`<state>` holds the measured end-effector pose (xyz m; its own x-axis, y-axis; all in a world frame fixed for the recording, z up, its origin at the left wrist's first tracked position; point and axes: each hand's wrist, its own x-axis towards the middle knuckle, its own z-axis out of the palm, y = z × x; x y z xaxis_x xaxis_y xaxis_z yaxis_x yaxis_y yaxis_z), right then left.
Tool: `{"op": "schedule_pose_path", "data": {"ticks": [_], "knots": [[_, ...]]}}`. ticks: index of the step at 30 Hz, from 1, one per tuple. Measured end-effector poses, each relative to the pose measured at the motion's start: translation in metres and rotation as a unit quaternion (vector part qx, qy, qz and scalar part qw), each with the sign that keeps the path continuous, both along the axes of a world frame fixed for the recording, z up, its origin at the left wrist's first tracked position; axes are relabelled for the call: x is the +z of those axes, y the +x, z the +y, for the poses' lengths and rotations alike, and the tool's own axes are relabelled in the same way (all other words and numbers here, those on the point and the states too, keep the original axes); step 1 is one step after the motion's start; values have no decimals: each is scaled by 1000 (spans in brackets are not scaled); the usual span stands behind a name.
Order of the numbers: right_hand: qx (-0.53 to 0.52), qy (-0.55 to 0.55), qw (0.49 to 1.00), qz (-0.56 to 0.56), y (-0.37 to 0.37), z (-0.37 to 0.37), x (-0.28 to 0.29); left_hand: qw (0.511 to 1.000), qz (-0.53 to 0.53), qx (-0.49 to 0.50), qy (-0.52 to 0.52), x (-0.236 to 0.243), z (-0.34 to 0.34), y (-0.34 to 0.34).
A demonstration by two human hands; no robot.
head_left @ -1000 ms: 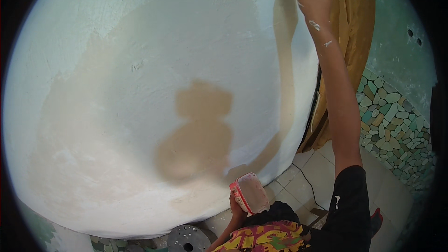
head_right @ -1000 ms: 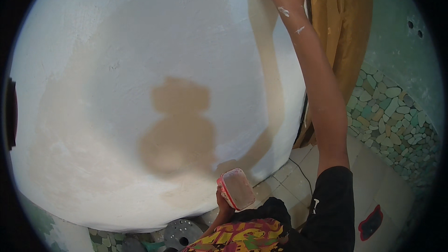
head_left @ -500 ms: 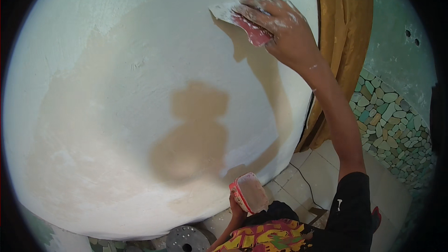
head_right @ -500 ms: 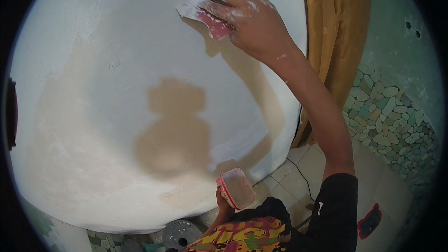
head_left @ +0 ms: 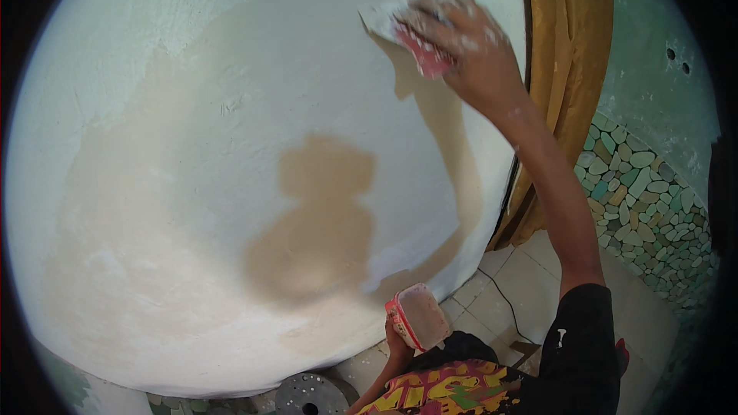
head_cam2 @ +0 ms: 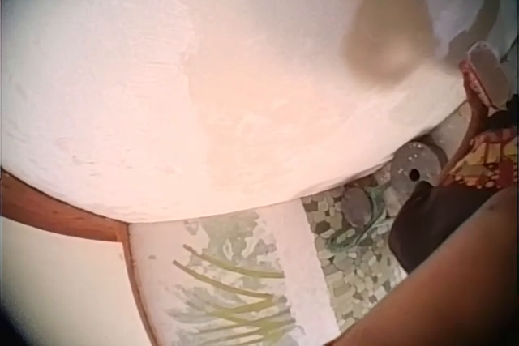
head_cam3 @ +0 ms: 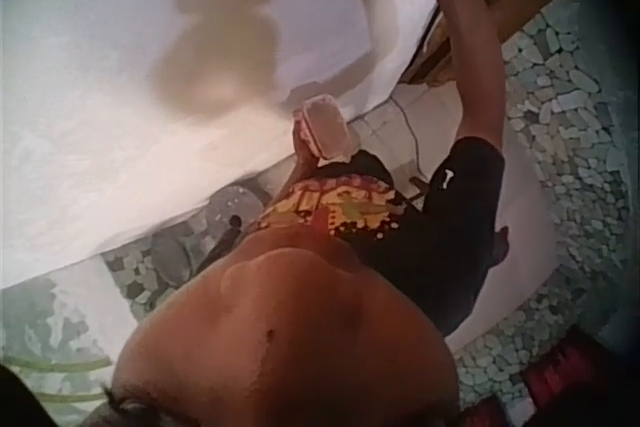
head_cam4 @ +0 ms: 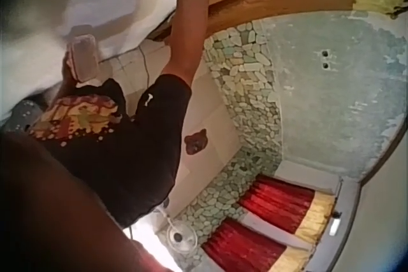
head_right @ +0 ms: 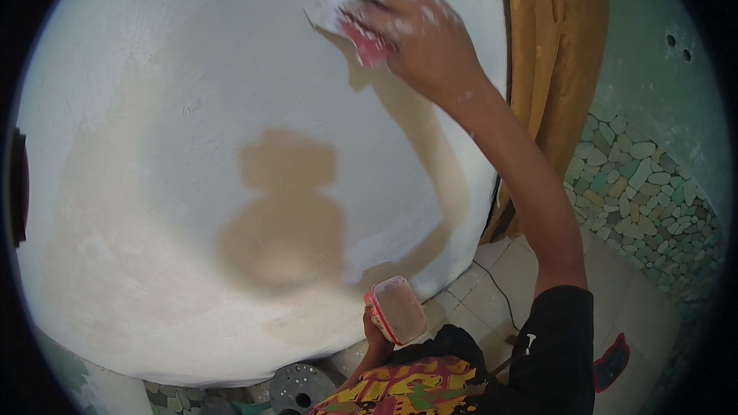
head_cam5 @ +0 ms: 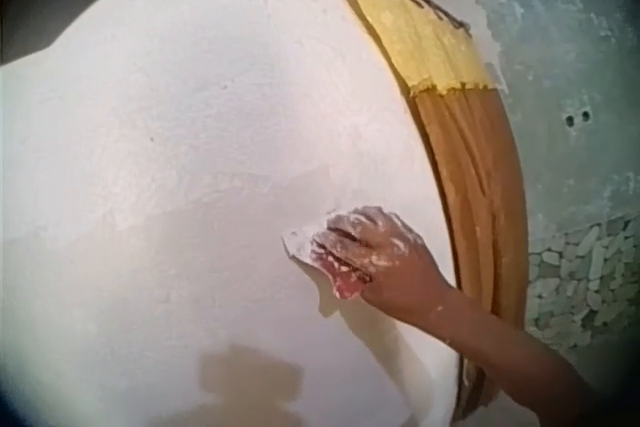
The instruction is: Applying and smoothing plaster or joint compound on a wall using a putty knife and a container of material.
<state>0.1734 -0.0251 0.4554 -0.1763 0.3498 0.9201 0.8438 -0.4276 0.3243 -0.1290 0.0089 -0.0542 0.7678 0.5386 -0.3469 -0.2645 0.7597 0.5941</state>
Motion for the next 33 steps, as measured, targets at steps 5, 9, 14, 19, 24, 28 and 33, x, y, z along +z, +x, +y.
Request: {"op": "schedule_pose_path", "data": {"ticks": [5,9,14,19,24,28,33], "knots": [[2,-80,992,96,-13,-31,-71,1000,-23,10,10,13,4,7],[-5,-78,993,83,-13,-35,-47,999,-41,11,-28,12,3,7],[-23,-9,999,26,-13,-8,33,999,-40,-7,-16,-4,1,10],[15,-30,999,31,-5,4,-3,999,-41,11,5,-7,-4,8],[19,-69,995,75,-25,-16,-66,997,-73,-3,-27,27,-2,9],[256,65,924,278,-41,-13,-53,996,-62,2,-57,19,0,12],[607,288,579,463,-10,0,-16,1000,9,-6,10,-7,1,5]]}}
